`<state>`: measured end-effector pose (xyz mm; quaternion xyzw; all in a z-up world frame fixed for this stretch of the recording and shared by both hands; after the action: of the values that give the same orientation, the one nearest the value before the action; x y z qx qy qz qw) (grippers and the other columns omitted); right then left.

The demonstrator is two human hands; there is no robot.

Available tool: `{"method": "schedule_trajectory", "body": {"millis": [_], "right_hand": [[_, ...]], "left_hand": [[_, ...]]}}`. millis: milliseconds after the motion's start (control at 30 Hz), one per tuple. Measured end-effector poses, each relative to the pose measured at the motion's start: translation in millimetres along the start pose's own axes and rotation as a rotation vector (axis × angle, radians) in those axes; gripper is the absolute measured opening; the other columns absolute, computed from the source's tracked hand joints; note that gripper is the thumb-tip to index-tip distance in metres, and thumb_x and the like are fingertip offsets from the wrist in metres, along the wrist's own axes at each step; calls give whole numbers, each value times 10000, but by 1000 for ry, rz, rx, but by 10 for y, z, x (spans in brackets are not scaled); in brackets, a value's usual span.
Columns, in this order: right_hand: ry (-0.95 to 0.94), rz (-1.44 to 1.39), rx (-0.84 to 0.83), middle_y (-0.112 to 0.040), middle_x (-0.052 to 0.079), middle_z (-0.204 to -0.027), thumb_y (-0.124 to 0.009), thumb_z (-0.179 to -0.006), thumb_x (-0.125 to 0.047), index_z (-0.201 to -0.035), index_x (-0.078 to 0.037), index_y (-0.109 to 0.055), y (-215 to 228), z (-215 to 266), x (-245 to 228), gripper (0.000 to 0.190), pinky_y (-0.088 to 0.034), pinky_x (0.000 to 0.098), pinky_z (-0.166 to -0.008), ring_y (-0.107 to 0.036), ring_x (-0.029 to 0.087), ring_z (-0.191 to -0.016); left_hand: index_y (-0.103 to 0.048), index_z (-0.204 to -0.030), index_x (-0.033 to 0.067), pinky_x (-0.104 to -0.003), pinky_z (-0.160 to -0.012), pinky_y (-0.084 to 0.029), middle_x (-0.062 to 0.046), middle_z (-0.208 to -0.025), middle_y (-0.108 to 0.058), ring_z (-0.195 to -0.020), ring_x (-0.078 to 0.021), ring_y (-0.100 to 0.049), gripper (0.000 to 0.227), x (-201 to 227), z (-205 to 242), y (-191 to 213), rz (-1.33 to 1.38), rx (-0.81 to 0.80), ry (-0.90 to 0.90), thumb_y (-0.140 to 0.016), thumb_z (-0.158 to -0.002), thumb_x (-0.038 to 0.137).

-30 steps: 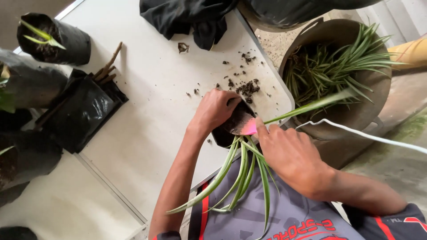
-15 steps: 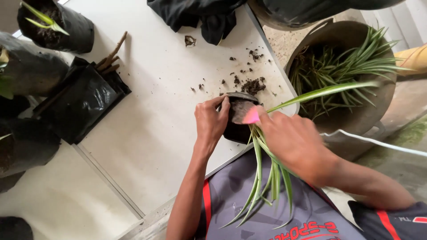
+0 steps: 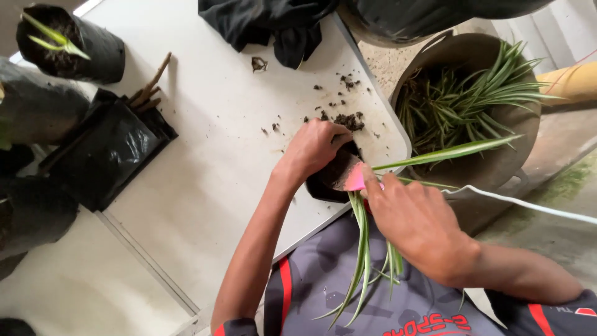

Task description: Planting a spider plant seedling into a small nursery pot using soil and a trowel

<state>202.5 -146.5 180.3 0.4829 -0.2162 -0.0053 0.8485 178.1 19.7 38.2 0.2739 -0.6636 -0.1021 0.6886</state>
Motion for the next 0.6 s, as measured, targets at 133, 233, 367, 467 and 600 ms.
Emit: {"method": "schedule_trajectory", "body": {"millis": [133, 233, 367, 467, 600], "right_hand": [[-15, -36, 8, -665, -34, -777, -504, -901, -201, -1495, -202, -499, -22, 16, -22, 594, -559, 362, -371, -737, 199, -496], [1, -3, -59, -690, -47, -801, -462, -980, -292, -1555, -213, -442, 57, -26, 30, 581, -573, 350, -389, -761, 200, -537], [45, -62, -17, -709, -16, -775, -490, -900, -151, -1497, -209, -498, -151, -350, -76, 600, -562, 389, -426, -756, 247, -575], [90, -217, -74, -622, 68, -807, -414, -1051, -160, -1278, -94, -611, -144, -525, -41, 308, -600, 537, -568, -747, 375, -679], [38, -279, -194, -657, 63, -814, -321, -1076, -254, -1360, -169, -541, 97, -365, 121, 370, -614, 561, -641, -764, 371, -728]], "left_hand": [[-759, -962, 101, -495, -546, -506, -116, -781, -773, -668, -390, -700, 166, -173, 40, -97, -166, 129, 83, -642, -993, 215], [-758, -919, 69, -442, -577, -539, -96, -738, -767, -546, -301, -680, 206, -164, 277, 58, -40, 263, 244, -647, -995, 225], [-763, -949, 53, -410, -587, -513, -94, -773, -774, -592, -277, -702, 200, -141, 530, 31, -2, 392, 279, -639, -1003, 200], [-764, -1006, 135, -517, -753, -630, -136, -861, -785, -820, -378, -759, 227, -97, 541, 17, -33, 399, 402, -589, -1034, 278], [-764, -1027, 139, -532, -785, -621, -146, -896, -787, -864, -373, -760, 229, -139, 554, -9, 17, 412, 400, -595, -1025, 293]]}}
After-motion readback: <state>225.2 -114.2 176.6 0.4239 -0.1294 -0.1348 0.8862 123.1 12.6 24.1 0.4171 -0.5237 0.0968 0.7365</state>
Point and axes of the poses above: each hand's wrist, its own z-axis away from the middle knuckle, its own y-axis out of the back of the hand, x = y × z, the point moved 2 cm from there along -z, towards the middle knuckle
